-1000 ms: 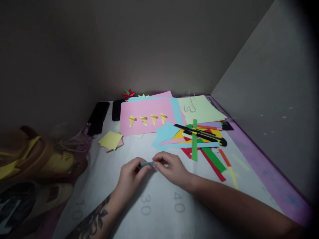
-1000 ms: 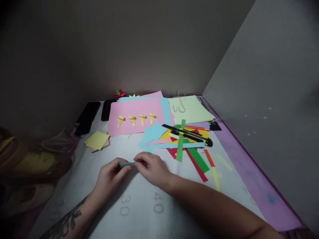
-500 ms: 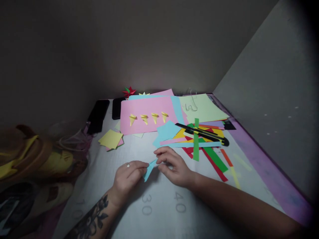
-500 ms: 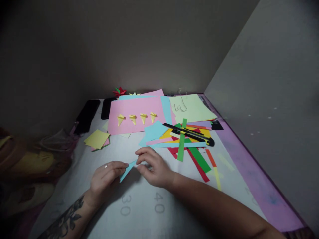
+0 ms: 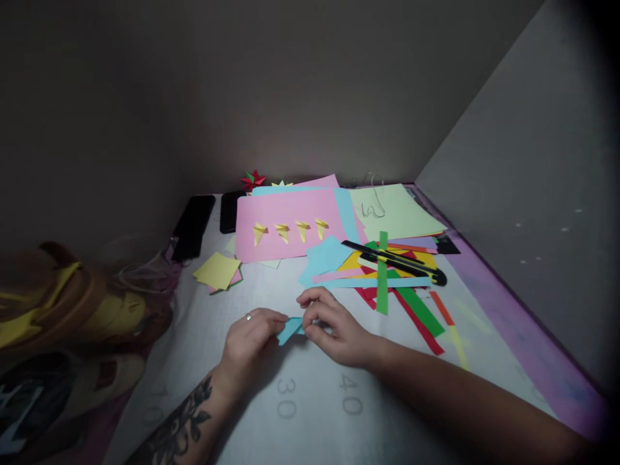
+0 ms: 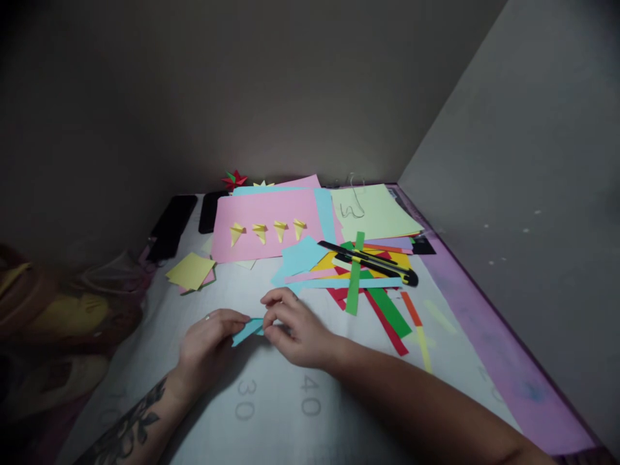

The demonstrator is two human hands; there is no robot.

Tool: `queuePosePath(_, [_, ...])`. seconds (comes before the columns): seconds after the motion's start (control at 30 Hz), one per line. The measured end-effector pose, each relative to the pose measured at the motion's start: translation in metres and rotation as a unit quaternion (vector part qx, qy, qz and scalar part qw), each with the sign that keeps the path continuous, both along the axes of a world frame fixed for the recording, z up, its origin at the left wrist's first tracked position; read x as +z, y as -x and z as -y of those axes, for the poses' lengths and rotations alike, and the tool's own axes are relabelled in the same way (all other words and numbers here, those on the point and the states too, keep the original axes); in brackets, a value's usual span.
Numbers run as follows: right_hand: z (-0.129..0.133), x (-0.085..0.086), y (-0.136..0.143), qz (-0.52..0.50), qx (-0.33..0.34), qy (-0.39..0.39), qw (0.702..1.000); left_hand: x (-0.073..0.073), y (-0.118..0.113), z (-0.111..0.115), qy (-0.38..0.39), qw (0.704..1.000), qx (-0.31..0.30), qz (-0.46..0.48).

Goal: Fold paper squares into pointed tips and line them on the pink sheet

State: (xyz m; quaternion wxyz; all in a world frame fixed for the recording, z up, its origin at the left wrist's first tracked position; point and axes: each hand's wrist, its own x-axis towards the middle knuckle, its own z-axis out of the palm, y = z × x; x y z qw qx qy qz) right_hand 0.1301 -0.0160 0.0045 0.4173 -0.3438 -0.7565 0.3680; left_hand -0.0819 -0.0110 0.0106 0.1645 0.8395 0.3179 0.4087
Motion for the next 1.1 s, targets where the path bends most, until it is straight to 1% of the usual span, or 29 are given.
queuePosePath(0.07, [-0.001,-0.001,0.0,0.008,-0.015,-0.005,1.0,-0.001,-0.003,0.001,0.082,0.996,0.032,0.015])
queuePosePath(0.17, [-0.003,-0.003,0.001,0.006,-0.041,-0.006,0.999,-0.001,-0.008,0.002,0.218,0.97,0.101,0.04])
queuePosePath(0.23, [-0.004,-0.005,0.002,-0.002,-0.047,-0.001,0.999,-0.001,-0.011,0.002,0.277,0.951,0.13,0.05])
queuePosePath(0.3, [-0.006,-0.005,0.003,-0.005,-0.043,0.007,0.999,-0.001,-0.013,0.001,0.309,0.939,0.137,0.061])
queuePosePath(0.43, [-0.007,-0.002,0.005,0.002,-0.042,0.048,0.998,0.0,-0.016,0.0,0.334,0.931,0.126,0.082])
queuePosePath(0.57, [-0.008,-0.002,0.007,-0.003,-0.074,0.114,0.991,-0.002,-0.018,0.001,0.353,0.923,0.122,0.095])
queuePosePath(0.63, [-0.008,-0.003,0.006,-0.015,-0.071,0.112,0.991,-0.003,-0.019,0.001,0.367,0.916,0.128,0.105])
queuePosePath(0.77, [-0.008,-0.008,0.005,-0.034,-0.046,0.081,0.995,-0.006,-0.019,-0.001,0.396,0.897,0.141,0.139])
queuePosePath(0.87, [-0.008,-0.01,0.006,-0.032,-0.047,0.077,0.995,-0.007,-0.018,-0.003,0.415,0.885,0.14,0.16])
queuePosePath(0.97, [-0.009,-0.008,0.008,-0.019,-0.06,0.087,0.994,-0.008,-0.019,-0.003,0.423,0.882,0.131,0.161])
queuePosePath(1.1, [-0.008,-0.005,0.009,0.002,-0.091,0.139,0.986,-0.007,-0.021,0.0,0.414,0.891,0.126,0.139])
